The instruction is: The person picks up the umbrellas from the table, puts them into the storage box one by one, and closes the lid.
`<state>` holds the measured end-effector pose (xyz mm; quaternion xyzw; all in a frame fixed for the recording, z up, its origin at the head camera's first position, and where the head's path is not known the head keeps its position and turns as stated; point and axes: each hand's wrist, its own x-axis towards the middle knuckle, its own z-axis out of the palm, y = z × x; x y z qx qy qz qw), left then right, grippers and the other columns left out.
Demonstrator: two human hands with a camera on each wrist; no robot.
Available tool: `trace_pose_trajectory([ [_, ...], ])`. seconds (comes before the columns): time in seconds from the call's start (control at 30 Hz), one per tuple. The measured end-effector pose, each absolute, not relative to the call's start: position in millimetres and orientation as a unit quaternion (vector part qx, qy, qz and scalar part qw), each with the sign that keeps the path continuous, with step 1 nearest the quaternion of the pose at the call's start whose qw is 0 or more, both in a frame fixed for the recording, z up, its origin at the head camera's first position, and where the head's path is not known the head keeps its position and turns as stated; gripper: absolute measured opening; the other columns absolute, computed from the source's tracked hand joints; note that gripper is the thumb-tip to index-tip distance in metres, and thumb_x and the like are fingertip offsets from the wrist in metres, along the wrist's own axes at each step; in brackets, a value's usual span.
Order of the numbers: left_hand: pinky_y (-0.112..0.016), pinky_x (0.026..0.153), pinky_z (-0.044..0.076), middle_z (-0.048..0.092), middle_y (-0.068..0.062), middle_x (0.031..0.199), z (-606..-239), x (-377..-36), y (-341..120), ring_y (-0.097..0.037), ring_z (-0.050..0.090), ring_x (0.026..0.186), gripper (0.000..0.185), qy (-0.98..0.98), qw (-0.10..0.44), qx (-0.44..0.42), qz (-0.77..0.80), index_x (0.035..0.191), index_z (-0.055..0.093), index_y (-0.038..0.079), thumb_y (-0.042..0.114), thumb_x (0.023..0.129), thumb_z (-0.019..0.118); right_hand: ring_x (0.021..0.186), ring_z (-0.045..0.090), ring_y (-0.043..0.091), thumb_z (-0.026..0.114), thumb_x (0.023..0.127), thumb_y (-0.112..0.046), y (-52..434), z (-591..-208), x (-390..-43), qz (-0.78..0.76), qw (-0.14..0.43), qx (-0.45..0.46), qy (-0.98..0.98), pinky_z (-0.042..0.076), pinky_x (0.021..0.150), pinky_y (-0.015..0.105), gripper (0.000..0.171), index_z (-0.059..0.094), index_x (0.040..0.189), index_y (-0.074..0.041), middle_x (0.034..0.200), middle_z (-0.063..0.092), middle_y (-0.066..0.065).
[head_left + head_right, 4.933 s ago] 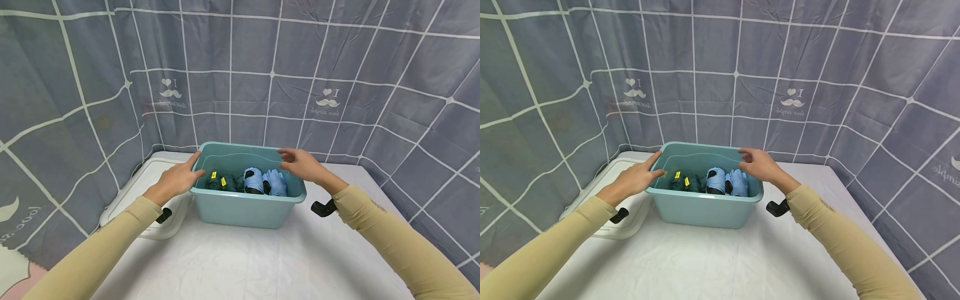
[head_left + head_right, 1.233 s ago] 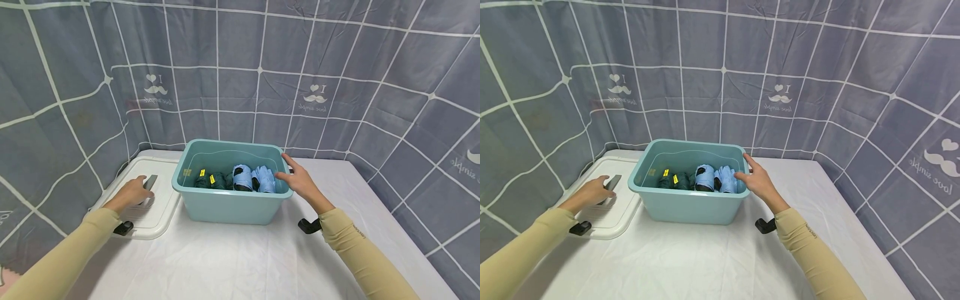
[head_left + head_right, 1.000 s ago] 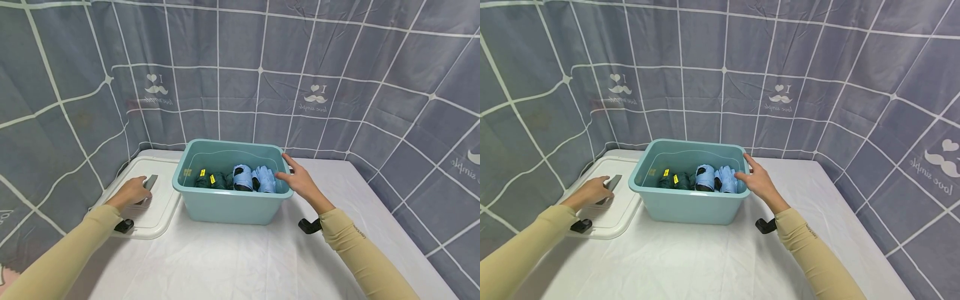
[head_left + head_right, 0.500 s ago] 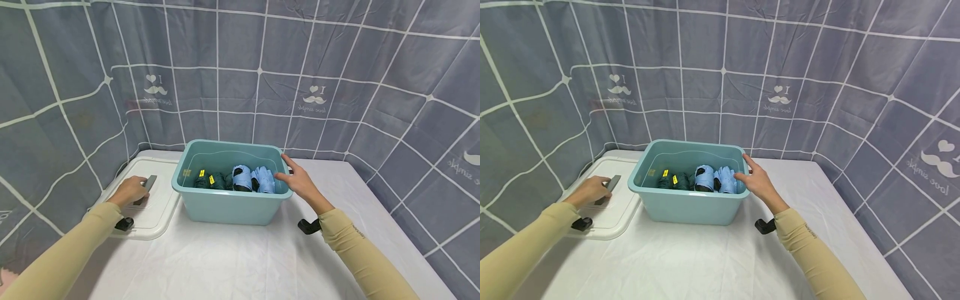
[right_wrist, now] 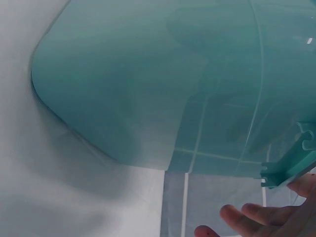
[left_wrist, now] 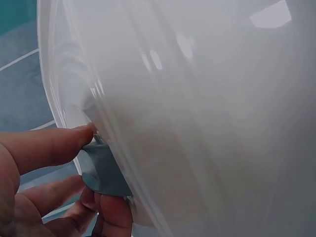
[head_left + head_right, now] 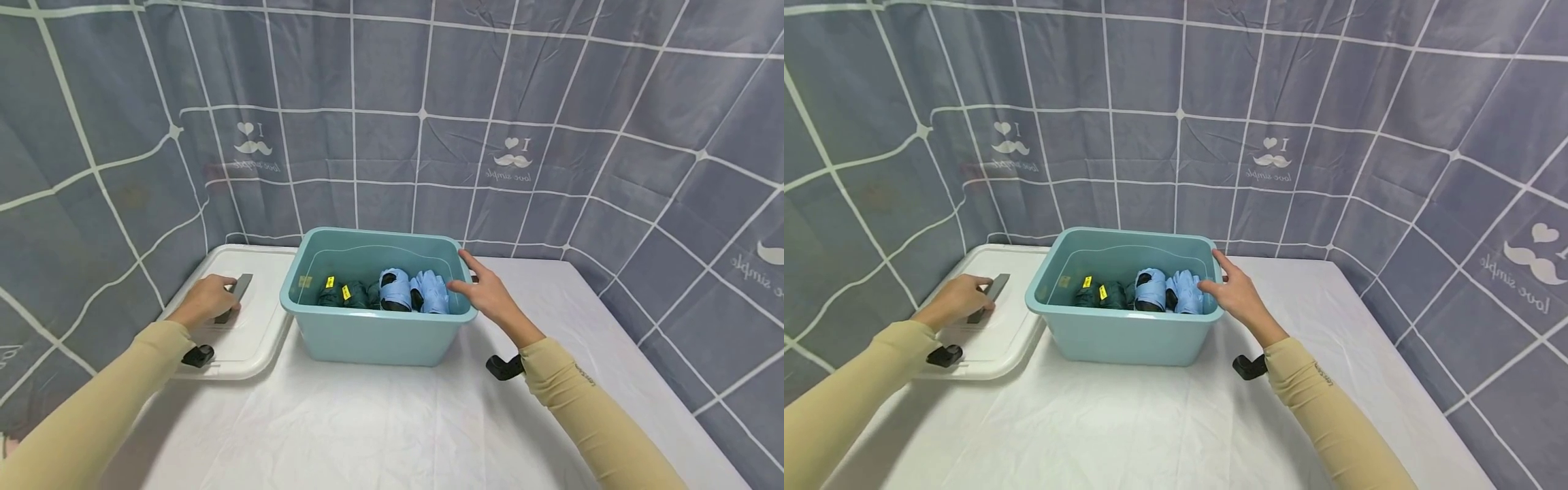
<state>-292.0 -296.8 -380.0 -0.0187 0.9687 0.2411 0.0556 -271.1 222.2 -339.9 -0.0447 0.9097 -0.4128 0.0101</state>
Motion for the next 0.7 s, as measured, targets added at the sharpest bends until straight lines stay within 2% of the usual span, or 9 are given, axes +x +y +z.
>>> trace_pose_trajectory([
  [0.33,-0.055,0.092,0.047,0.06,-0.037,0.125,-338,-296,-297,-0.043,0.059,0.105,0.068,0.975,0.043,0.01,0.219,0.143,0.043,-0.014,0.013,0.084,0.066,0.141,0.043,0.042,0.066,0.093,-0.036,224,-341,-271,-0.415,0.011,-0.05,0.908,0.047,0.102,0.058,0.084,0.021,0.163,-0.026,0.165,0.028,0.013],
  [0.7,-0.056,0.096,0.044,0.058,-0.036,0.127,-301,-305,-300,-0.043,0.055,0.108,0.069,0.977,0.031,0.026,0.211,0.146,0.042,-0.011,0.014,0.086,0.066,0.142,0.043,0.041,0.066,0.093,-0.036,224,-339,-270,-0.415,0.013,-0.044,0.909,0.047,0.102,0.057,0.084,0.021,0.163,-0.029,0.165,0.029,0.012],
])
